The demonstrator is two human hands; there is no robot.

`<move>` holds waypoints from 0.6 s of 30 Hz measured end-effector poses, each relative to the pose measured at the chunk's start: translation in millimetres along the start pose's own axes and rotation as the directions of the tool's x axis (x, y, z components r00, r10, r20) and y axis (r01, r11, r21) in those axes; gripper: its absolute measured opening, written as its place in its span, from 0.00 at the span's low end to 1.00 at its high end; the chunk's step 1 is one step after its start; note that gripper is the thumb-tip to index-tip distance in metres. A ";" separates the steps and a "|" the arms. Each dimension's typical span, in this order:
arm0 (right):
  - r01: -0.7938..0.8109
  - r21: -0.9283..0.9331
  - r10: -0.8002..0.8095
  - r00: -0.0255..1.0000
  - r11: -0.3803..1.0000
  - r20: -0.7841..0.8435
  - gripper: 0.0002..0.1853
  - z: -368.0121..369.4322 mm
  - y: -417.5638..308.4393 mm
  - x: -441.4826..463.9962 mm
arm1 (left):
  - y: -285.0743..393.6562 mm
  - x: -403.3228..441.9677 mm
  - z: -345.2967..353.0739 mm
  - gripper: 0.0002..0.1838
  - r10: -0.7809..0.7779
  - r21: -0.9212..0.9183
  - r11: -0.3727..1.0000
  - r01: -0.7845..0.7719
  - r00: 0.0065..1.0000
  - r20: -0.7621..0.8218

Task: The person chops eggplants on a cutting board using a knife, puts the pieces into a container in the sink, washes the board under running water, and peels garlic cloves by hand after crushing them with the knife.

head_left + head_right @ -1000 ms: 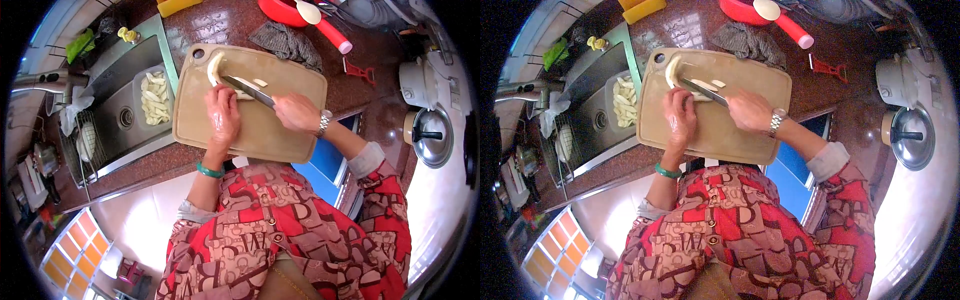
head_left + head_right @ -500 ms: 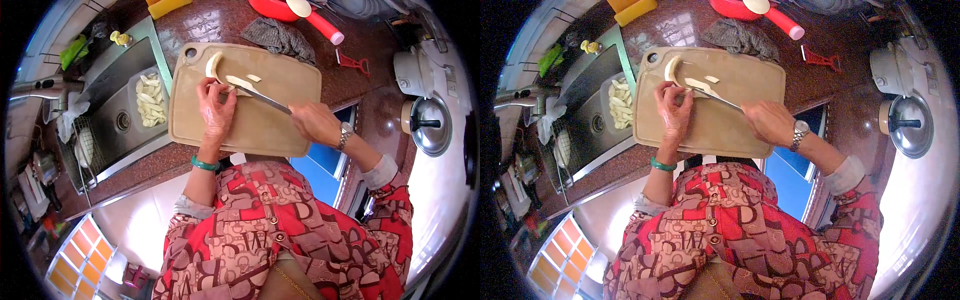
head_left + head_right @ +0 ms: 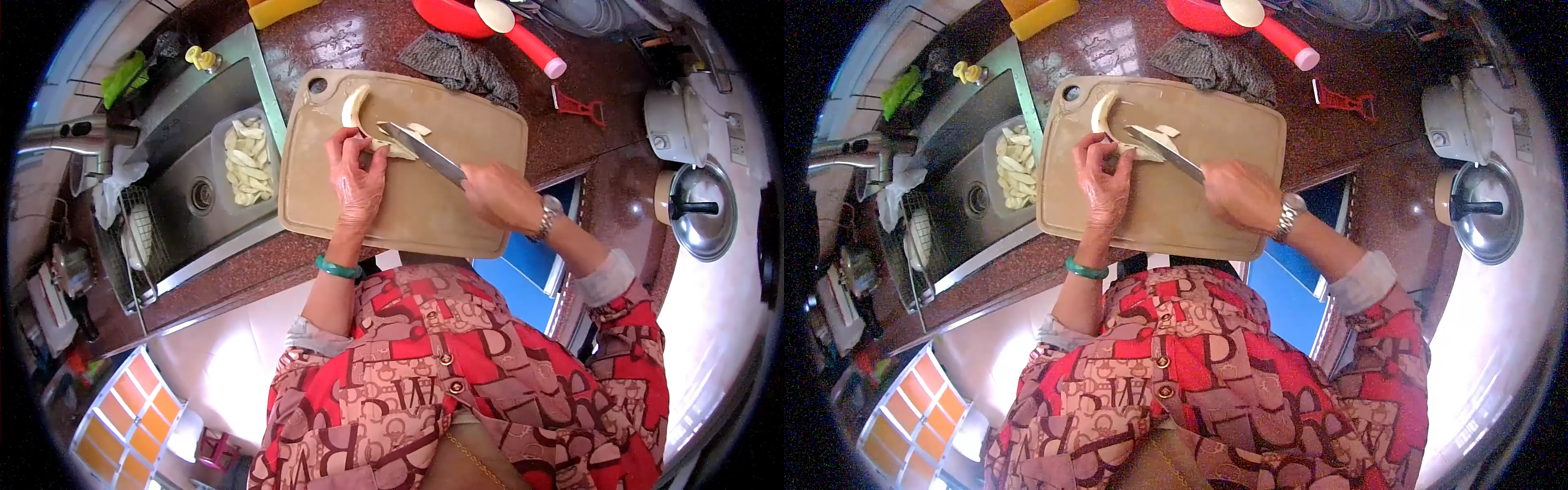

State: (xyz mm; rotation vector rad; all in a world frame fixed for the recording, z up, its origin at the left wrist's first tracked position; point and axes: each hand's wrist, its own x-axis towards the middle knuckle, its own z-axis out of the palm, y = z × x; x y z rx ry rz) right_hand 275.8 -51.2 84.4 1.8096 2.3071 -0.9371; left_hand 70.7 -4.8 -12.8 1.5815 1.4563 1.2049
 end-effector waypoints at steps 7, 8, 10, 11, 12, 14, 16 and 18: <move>0.033 -0.029 -0.031 0.998 0.999 0.051 0.06 7.4 -3.8 -9.4 | -0.4 0.9 -0.2 0.13 0.076 0.026 0.997 -0.076 0.997 -0.017; 0.034 -0.028 -0.032 0.998 0.999 0.051 0.06 16.4 -2.6 -1.3 | 0.4 1.0 -0.6 0.12 0.061 0.021 0.998 -0.061 0.998 -0.011; -0.031 0.000 0.031 0.999 1.000 0.025 0.07 32.1 -1.5 17.7 | 0.7 0.4 -0.5 0.11 0.048 0.016 0.999 -0.048 0.999 0.001; -0.031 0.002 0.031 0.999 1.000 0.022 0.07 31.4 -2.4 20.6 | -0.8 1.1 0.4 0.09 0.066 0.030 0.997 -0.065 0.998 -0.011; -0.042 0.026 0.041 0.999 0.999 0.009 0.08 30.1 -4.0 23.4 | -2.1 2.0 0.2 0.08 0.084 0.047 0.995 -0.083 0.996 -0.026; -0.056 0.055 0.056 0.998 0.997 -0.001 0.08 26.8 -5.2 20.3 | -3.6 0.7 -0.3 0.07 0.072 0.022 0.997 -0.071 0.997 -0.025; 0.143 -0.034 -0.146 0.986 0.989 -0.080 0.08 15.1 -1.1 6.3 | -3.5 1.4 1.6 0.07 0.055 -0.014 0.998 -0.056 0.998 -0.029; 0.109 -0.023 -0.110 0.993 0.994 -0.046 0.08 4.0 -11.2 -9.1 | -3.0 0.7 1.5 0.07 0.071 -0.006 0.997 -0.071 0.997 -0.038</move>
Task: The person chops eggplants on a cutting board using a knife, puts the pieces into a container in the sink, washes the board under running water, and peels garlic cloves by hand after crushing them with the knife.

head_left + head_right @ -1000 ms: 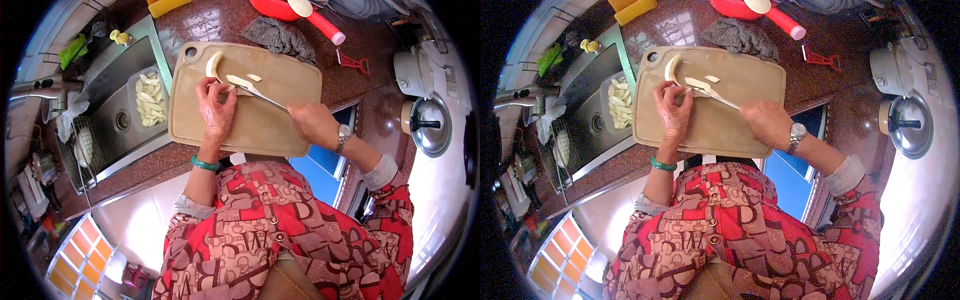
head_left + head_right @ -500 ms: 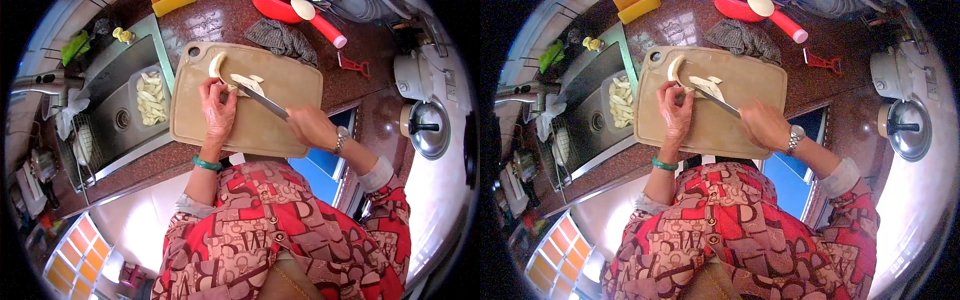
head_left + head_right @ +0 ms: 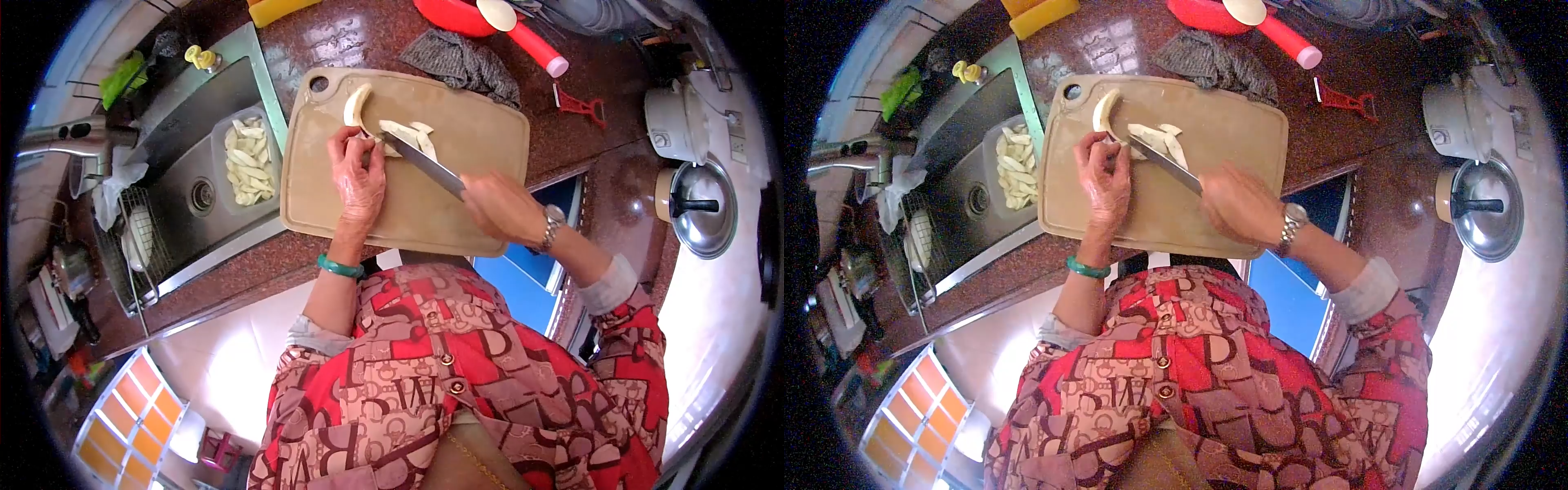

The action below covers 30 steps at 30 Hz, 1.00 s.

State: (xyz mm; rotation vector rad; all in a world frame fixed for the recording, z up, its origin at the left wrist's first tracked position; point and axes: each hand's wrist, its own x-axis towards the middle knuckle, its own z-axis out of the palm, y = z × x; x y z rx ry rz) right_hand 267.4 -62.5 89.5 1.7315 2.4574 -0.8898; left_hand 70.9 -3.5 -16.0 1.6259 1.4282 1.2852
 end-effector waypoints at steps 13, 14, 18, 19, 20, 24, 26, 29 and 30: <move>-0.214 0.166 0.216 0.976 0.963 0.006 0.10 19.5 -12.6 17.8 | -4.6 0.0 -2.4 0.05 -0.006 0.015 1.000 0.006 1.000 0.015; -0.215 0.164 0.217 0.976 0.963 0.007 0.10 13.6 -14.2 11.9 | -4.4 -0.1 -2.4 0.05 -0.004 0.015 1.000 0.003 1.000 0.016; -0.188 0.160 0.170 0.978 0.969 0.120 0.09 9.7 -18.8 0.5 | -3.0 -0.1 -3.4 0.05 -0.024 -0.003 1.000 0.024 0.999 0.023; -0.173 0.171 0.160 0.983 0.970 0.085 0.09 12.6 -18.0 0.5 | -1.8 -0.4 -3.7 0.05 -0.025 -0.003 1.000 0.025 0.999 0.023; -0.172 0.172 0.159 0.984 0.970 0.085 0.09 14.1 -18.0 1.5 | -0.7 -0.2 -4.1 0.05 -0.037 -0.004 0.999 0.037 0.999 0.021; -0.122 0.279 0.126 0.992 0.953 0.006 0.09 19.6 -20.4 3.5 | -5.0 -0.2 -3.7 0.05 0.021 0.031 0.999 -0.021 1.000 0.001; -0.137 0.289 0.144 0.990 0.947 -0.001 0.09 16.8 -23.0 1.9 | -2.1 0.0 -3.6 0.05 0.026 0.028 0.999 -0.026 1.000 -0.005; -0.146 0.312 0.142 0.989 0.939 0.035 0.08 10.9 -27.9 2.7 | 1.3 1.2 -6.1 0.05 0.005 0.006 1.000 -0.005 1.000 -0.005; -0.161 0.295 0.153 0.987 0.942 0.048 0.09 12.3 -27.5 3.0 | 1.4 1.3 -6.3 0.05 -0.019 -0.017 1.000 0.019 1.000 0.008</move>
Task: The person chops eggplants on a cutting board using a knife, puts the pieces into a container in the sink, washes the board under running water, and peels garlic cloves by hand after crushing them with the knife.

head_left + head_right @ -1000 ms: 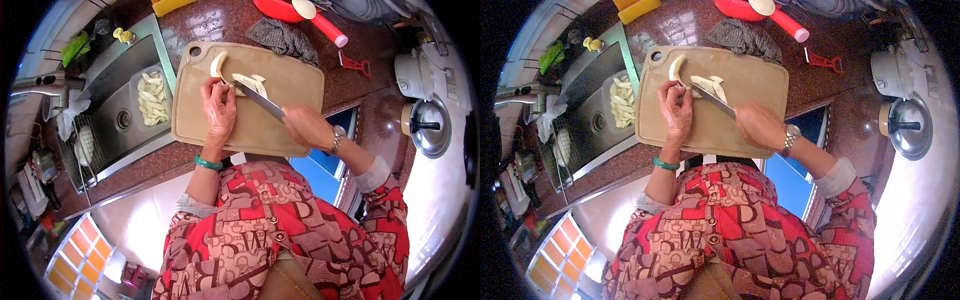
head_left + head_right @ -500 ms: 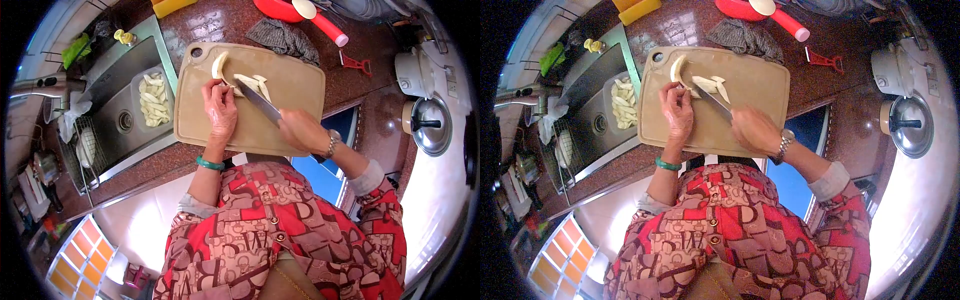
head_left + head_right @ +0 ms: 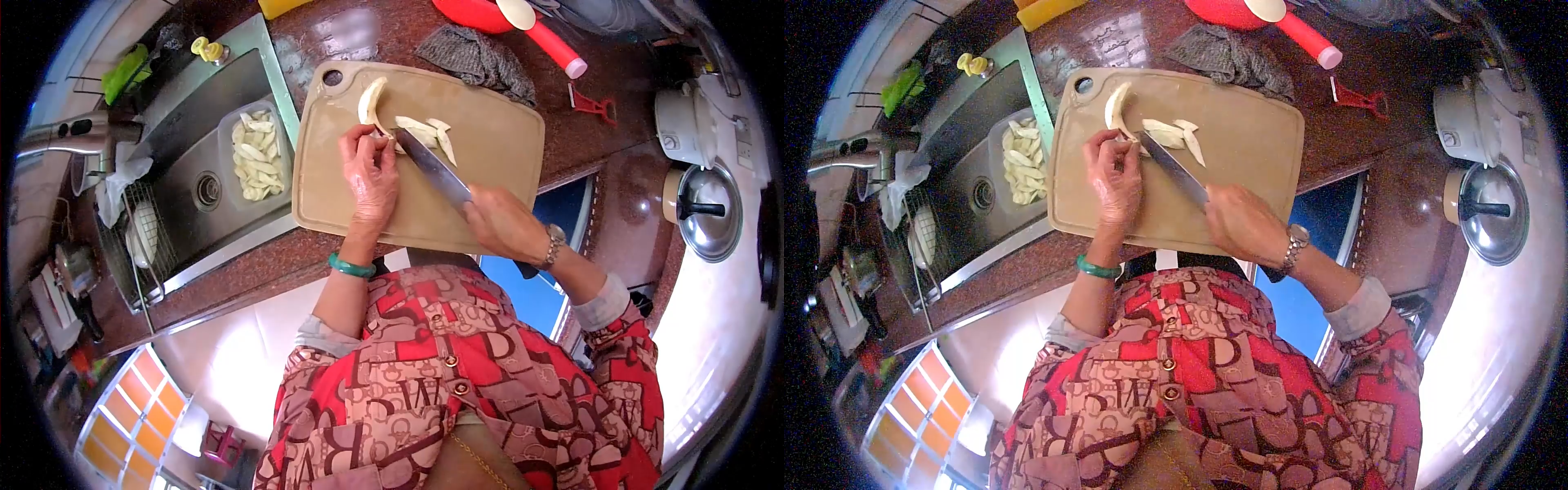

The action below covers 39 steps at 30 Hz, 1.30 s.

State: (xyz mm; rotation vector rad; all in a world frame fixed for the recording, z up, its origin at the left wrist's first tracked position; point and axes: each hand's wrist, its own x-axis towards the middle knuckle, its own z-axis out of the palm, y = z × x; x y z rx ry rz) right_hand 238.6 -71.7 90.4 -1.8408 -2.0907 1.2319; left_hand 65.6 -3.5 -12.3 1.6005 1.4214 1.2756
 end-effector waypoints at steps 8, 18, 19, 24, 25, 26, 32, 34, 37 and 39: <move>-0.075 -0.122 0.072 0.997 0.990 -0.027 0.06 29.2 7.2 27.7 | -2.9 2.4 -0.7 0.08 0.031 0.016 0.999 -0.031 0.999 -0.017; -0.097 -0.066 0.093 0.994 0.993 -0.059 0.08 25.2 8.5 25.3 | -24.0 29.7 -22.9 0.18 -0.024 0.066 0.998 0.013 0.987 0.158; -0.121 -0.030 0.118 0.990 0.992 -0.074 0.09 25.0 8.4 25.2 | -26.0 28.6 -24.7 0.18 -0.078 0.016 0.997 0.076 0.982 0.172; -0.015 0.003 0.016 0.995 1.000 -0.099 0.10 25.4 6.2 21.5 | -9.8 27.6 -30.1 0.23 -0.294 -0.175 0.933 0.315 0.946 0.136; 0.041 0.018 -0.039 0.995 0.999 -0.092 0.11 24.9 3.9 20.9 | 2.4 32.1 -34.7 0.25 -0.298 -0.002 0.953 0.302 0.941 0.160; 0.039 0.018 -0.037 0.995 0.999 -0.093 0.11 27.3 2.9 21.4 | 8.8 34.3 -37.3 0.27 -0.304 0.170 0.946 0.275 0.935 0.182; 0.004 -0.042 -0.010 0.991 0.999 -0.133 0.09 27.6 -8.5 22.5 | -0.1 29.9 -38.3 0.24 -0.351 0.116 0.936 0.331 0.894 0.279; -0.048 -0.038 0.045 0.995 0.998 -0.090 0.09 16.2 -18.8 16.3 | -5.3 22.2 -38.3 0.24 -0.283 0.067 0.959 0.275 0.919 0.276; -0.024 -0.026 0.020 0.991 0.999 -0.131 0.08 14.3 -16.9 7.4 | -9.8 12.9 -40.3 0.23 -0.169 -0.014 0.984 0.179 0.951 0.258; -0.035 -0.051 0.029 0.994 0.998 -0.105 0.08 10.7 -18.8 2.2 | -8.9 8.3 -41.2 0.22 -0.129 -0.048 0.988 0.145 0.960 0.248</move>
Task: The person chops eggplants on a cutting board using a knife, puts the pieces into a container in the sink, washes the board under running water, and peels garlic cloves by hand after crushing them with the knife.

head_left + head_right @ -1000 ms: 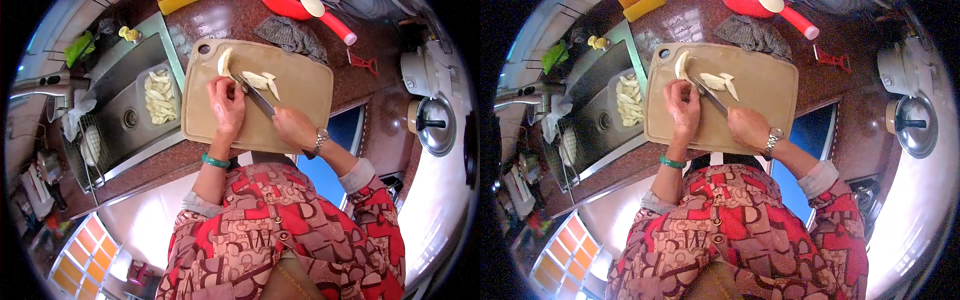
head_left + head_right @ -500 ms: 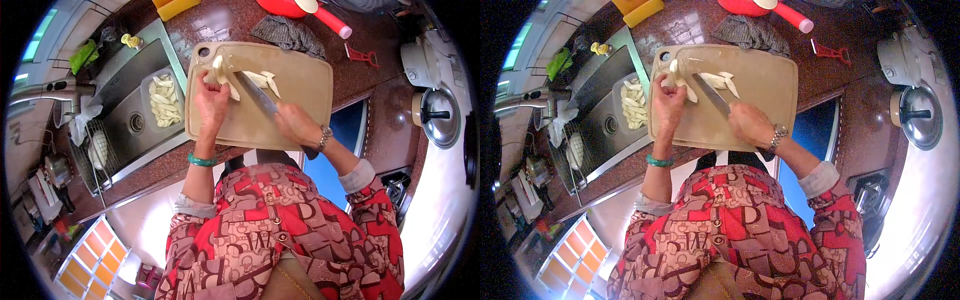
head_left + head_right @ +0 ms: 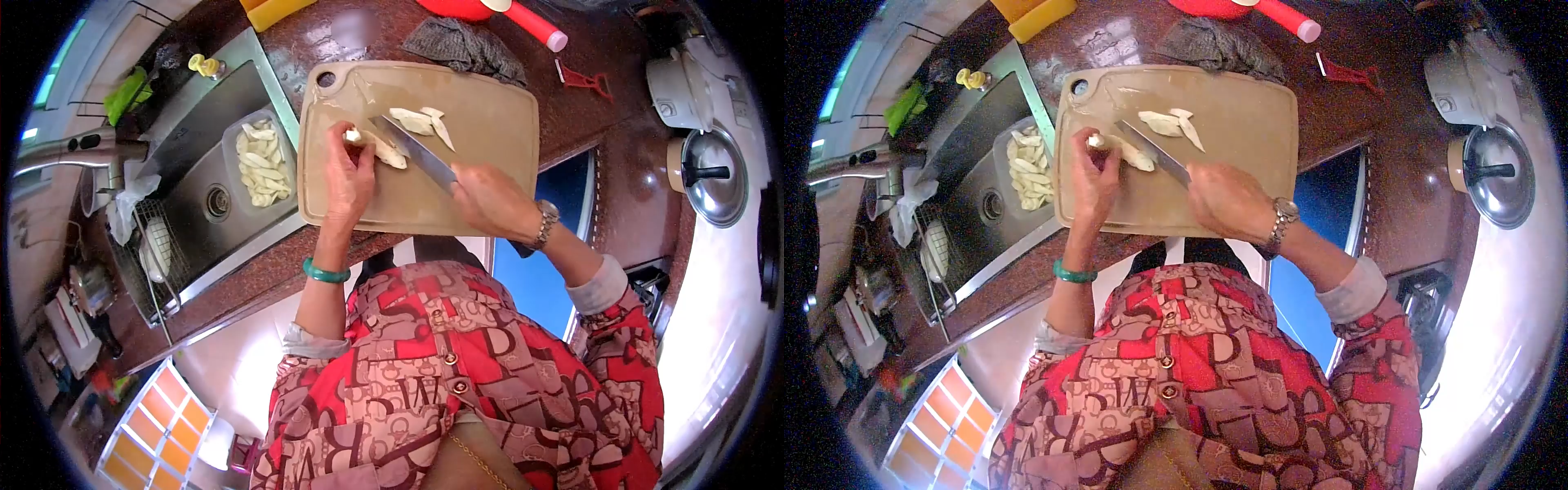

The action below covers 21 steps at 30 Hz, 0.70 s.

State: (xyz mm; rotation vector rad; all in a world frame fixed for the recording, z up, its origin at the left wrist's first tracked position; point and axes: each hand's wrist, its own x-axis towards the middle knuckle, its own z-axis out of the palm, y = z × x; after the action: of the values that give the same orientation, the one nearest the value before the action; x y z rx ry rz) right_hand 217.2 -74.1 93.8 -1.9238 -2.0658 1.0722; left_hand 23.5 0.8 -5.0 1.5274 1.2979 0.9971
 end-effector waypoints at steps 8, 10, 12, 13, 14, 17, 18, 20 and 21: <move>0.028 -0.116 -0.021 0.998 0.993 0.064 0.07 11.0 -1.8 -2.1 | -0.5 -3.9 -0.1 0.20 0.018 0.109 0.994 -0.015 0.999 -0.031; 0.049 -0.074 -0.048 0.999 0.996 0.020 0.07 13.0 -3.4 -2.3 | -3.2 -4.2 -0.5 0.20 0.007 0.088 0.996 -0.005 1.000 -0.024; 0.028 -0.087 -0.024 0.999 0.996 0.046 0.07 12.5 -6.0 -2.2 | -2.7 -4.3 -1.4 0.20 -0.004 0.066 0.998 0.005 1.000 -0.019; 0.008 -0.099 -0.001 0.998 0.995 0.070 0.07 12.3 -7.1 -1.6 | 0.6 -4.2 -2.4 0.20 -0.007 0.097 0.995 0.008 1.000 -0.016; 0.008 -0.100 -0.001 0.997 0.995 0.071 0.07 13.9 -7.9 0.9 | 2.5 -4.2 -2.8 0.20 -0.009 0.129 0.992 0.011 1.000 -0.012; -0.054 -0.194 0.086 0.983 0.979 0.160 0.07 31.7 -7.8 19.4 | 2.4 -4.6 -1.8 0.20 0.053 0.128 0.991 -0.049 0.998 -0.028; -0.068 -0.131 0.077 0.994 0.989 0.071 0.07 44.5 -5.3 30.1 | 3.5 -5.4 -1.6 0.20 0.054 0.129 0.990 -0.049 0.998 -0.029; -0.064 -0.068 0.063 0.998 0.996 -0.021 0.07 46.7 -2.8 41.5 | 6.5 -5.3 -3.0 0.20 0.028 0.132 0.991 -0.023 0.999 -0.036; -0.049 -0.049 0.049 0.999 0.998 -0.009 0.07 43.4 -3.0 43.1 | 5.1 -5.7 -3.9 0.20 0.028 0.138 0.990 -0.023 0.999 -0.039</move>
State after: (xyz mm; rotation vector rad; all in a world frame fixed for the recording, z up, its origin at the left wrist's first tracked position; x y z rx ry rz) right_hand 183.6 -52.3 47.4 -2.0082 -2.0702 1.0312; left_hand 20.5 -4.9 0.9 1.6386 1.4035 0.9765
